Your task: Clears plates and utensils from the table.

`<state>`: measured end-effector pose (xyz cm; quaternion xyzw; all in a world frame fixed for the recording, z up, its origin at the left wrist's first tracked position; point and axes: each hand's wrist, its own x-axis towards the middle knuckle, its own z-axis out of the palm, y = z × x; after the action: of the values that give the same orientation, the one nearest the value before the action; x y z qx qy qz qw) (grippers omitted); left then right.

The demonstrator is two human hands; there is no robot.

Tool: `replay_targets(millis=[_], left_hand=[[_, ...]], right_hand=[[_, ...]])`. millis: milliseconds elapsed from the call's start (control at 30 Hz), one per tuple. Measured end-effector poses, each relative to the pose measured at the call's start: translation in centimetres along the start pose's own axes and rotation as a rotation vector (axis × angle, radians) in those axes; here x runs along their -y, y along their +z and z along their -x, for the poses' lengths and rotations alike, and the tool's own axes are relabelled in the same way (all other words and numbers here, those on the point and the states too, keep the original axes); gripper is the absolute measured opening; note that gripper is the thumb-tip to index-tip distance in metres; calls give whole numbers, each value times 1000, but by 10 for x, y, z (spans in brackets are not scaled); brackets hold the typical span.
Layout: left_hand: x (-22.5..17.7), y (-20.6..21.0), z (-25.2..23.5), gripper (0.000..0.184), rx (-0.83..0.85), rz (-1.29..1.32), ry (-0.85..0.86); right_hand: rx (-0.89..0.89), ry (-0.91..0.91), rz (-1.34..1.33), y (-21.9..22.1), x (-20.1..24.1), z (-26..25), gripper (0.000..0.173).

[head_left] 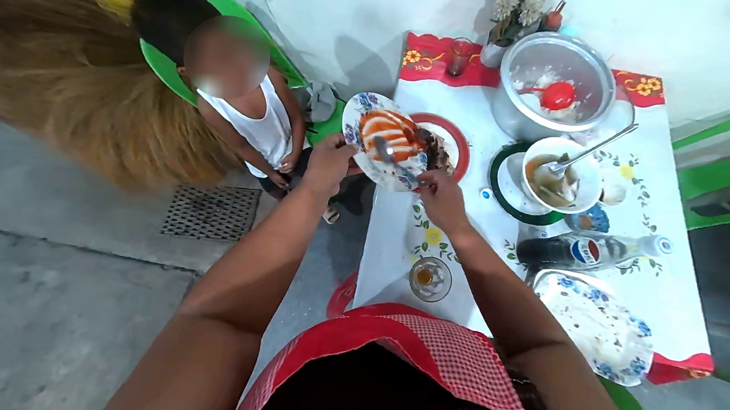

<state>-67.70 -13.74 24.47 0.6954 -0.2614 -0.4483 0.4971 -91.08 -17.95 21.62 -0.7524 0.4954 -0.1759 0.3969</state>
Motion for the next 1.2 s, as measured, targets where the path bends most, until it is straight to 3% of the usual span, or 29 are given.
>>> replay_targets(millis=[67, 233, 400, 600, 767, 933, 1100, 1200], left_hand=[[-1, 1, 1, 23, -8, -5, 12], [2, -5, -2, 21, -28, -25, 34], [2, -2, -2, 24, -27, -14, 24], [4, -7, 4, 22, -4, -72, 23], [6, -7, 2, 22, 3, -75, 14], [6, -6, 3, 23, 13, -108, 23], [9, -4, 2, 22, 27, -112, 26], [7, -4, 2, 21, 25, -107, 54]], right_hand=[[22, -7, -18, 8, -4, 2, 32], [-81, 267, 44, 2, -27, -18, 33], [-40, 57, 53, 15, -4, -13, 33], [-109, 320, 140, -4, -27, -39, 37], [-113, 97, 106, 12, -21, -33, 34], [-124, 332, 118, -1, -32, -48, 38], [-140, 110, 59, 5, -16, -48, 34], [-107, 248, 95, -4, -25, -51, 38]])
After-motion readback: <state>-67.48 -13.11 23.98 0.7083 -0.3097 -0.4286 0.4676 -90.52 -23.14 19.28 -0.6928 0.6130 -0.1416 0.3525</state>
